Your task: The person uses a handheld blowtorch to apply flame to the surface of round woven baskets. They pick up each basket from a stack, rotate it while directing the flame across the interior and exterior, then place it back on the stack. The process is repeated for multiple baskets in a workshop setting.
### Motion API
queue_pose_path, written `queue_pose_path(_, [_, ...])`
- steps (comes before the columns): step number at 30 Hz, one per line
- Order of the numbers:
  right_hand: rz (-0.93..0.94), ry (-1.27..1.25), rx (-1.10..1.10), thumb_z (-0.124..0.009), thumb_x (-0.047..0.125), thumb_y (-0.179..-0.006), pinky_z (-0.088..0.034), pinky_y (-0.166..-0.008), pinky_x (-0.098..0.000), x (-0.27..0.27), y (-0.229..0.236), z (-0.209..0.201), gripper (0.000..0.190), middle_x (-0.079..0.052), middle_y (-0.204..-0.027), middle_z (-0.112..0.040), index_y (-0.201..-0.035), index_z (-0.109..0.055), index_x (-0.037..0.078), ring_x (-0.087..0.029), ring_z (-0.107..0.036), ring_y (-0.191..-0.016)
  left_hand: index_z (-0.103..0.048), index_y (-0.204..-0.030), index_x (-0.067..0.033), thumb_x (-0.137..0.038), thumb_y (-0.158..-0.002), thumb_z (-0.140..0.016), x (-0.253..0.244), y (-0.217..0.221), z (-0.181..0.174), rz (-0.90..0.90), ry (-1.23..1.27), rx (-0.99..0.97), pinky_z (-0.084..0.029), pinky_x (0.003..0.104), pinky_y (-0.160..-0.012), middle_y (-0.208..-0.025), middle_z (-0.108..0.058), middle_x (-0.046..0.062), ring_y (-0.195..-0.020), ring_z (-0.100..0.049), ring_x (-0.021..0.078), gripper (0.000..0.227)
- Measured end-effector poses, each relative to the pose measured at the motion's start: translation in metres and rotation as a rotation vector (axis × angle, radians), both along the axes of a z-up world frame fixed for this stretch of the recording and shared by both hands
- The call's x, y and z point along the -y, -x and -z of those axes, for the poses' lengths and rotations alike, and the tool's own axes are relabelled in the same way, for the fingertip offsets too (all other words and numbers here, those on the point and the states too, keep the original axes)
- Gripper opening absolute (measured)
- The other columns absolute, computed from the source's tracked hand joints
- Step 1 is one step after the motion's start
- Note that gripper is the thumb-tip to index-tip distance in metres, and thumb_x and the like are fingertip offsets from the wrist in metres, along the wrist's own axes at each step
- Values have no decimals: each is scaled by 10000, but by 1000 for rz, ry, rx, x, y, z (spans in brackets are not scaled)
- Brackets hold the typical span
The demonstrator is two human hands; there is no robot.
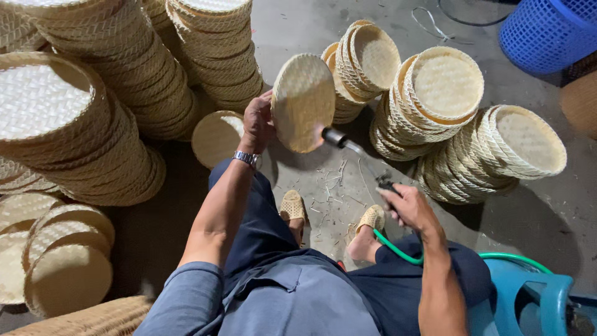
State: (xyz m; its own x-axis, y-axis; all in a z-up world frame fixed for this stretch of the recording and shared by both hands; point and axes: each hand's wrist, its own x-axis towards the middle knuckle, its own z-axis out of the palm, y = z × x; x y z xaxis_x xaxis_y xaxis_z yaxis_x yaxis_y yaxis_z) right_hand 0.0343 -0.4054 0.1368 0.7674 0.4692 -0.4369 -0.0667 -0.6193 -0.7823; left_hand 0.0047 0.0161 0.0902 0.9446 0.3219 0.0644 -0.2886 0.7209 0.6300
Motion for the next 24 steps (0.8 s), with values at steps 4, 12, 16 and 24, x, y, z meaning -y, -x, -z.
queue_pose_path(4, [84,-123,16,-652,336,-957,-430,-405,-264,-5,-11,0,309,2,-683,-626,-878,-674,38,-69,-533,-499,-592,-1348,67,-205,-988,-530,4,-3,6,140,-49,66,-521,380,-1015,-1244,-707,132,-1106,-667,219,456])
queue_pose_path(12, [138,-55,148,-641,326,-974,-448,-412,-269,-21,-23,-6,291,-11,-714,-642,-933,-681,40,-79,-543,-518,-623,-1294,63,-247,-951,-626,-4,-18,26,-12,-200,-57,-559,294,-926,-1162,-726,74,-1039,-690,143,462])
queue_pose_path(16, [65,-90,138,-664,330,-948,-438,-410,-274,-26,-17,-1,287,-20,-691,-649,-941,-699,46,-87,-546,-495,-728,-1274,35,-215,-954,-637,-24,-25,31,-155,-482,-240,-348,264,-520,-946,-712,44,-602,-441,128,416])
queue_pose_path(24, [252,-38,159,-670,306,-966,-436,-417,-288,-7,-27,14,279,-19,-698,-639,-889,-671,38,-89,-544,-504,-762,-1183,-48,-112,-965,-710,-106,-4,70,-210,-956,-228,-517,230,-690,-947,-739,-27,-792,-612,33,233])
